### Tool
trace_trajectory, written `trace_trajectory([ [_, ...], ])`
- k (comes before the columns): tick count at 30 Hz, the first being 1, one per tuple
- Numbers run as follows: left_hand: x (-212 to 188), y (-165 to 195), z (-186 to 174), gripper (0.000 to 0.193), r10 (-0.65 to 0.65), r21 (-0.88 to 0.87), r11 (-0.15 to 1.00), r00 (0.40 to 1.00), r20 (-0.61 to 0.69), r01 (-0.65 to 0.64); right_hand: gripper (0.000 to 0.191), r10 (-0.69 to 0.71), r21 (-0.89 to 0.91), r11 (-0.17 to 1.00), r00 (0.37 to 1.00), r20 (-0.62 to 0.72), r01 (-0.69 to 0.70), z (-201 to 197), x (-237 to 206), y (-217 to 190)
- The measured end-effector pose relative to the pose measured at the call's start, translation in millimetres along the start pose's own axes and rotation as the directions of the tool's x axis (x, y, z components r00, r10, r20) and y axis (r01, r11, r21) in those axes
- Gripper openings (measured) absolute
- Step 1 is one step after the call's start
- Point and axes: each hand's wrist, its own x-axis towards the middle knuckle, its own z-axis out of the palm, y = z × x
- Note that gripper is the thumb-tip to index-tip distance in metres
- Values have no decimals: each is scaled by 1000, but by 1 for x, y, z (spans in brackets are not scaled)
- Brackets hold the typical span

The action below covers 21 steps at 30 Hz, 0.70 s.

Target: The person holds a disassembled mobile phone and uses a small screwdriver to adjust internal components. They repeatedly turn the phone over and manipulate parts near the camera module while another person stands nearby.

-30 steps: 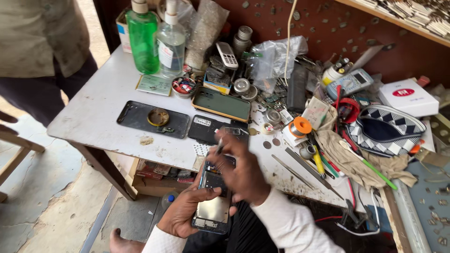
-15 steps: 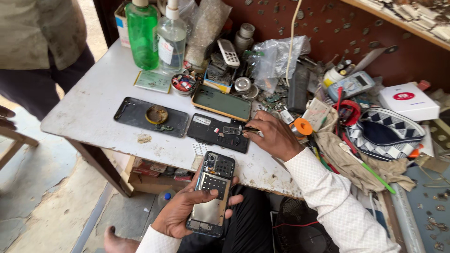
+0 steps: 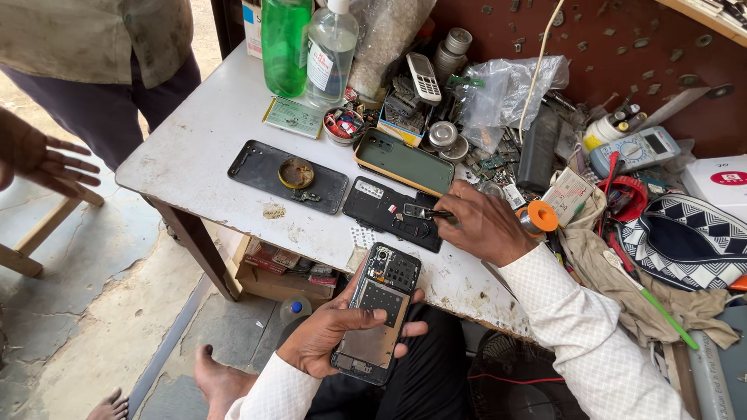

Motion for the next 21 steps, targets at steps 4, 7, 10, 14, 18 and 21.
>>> trace_trajectory([
  [4, 0, 0, -2, 99, 6, 10, 1000, 1000, 7, -6, 20, 101, -36, 994, 995, 20, -100, 1, -2, 1],
  [7, 0, 0, -5, 99, 16, 24, 1000, 999, 28, -17, 20, -7, 44, 999, 994, -111, 12, -3, -9, 2],
  [10, 0, -2, -9, 98, 19, 31, 999, 999, 50, -21, 20, -33, 158, 985, 980, -196, 65, -7, -20, -2],
  [14, 1, -3, -11, 99, 19, 23, 1000, 999, 47, -20, 20, 37, 365, 931, 991, -131, 14, -10, -31, -13],
  [18, 0, -3, -8, 99, 20, 21, 1000, 998, 56, -21, 16, 11, 606, 796, 1000, -23, 5, -9, -43, -34],
  [21, 1, -2, -6, 97, 25, 30, 999, 997, 67, -27, 17, -13, 648, 761, 999, -32, 30, -5, -47, -53],
])
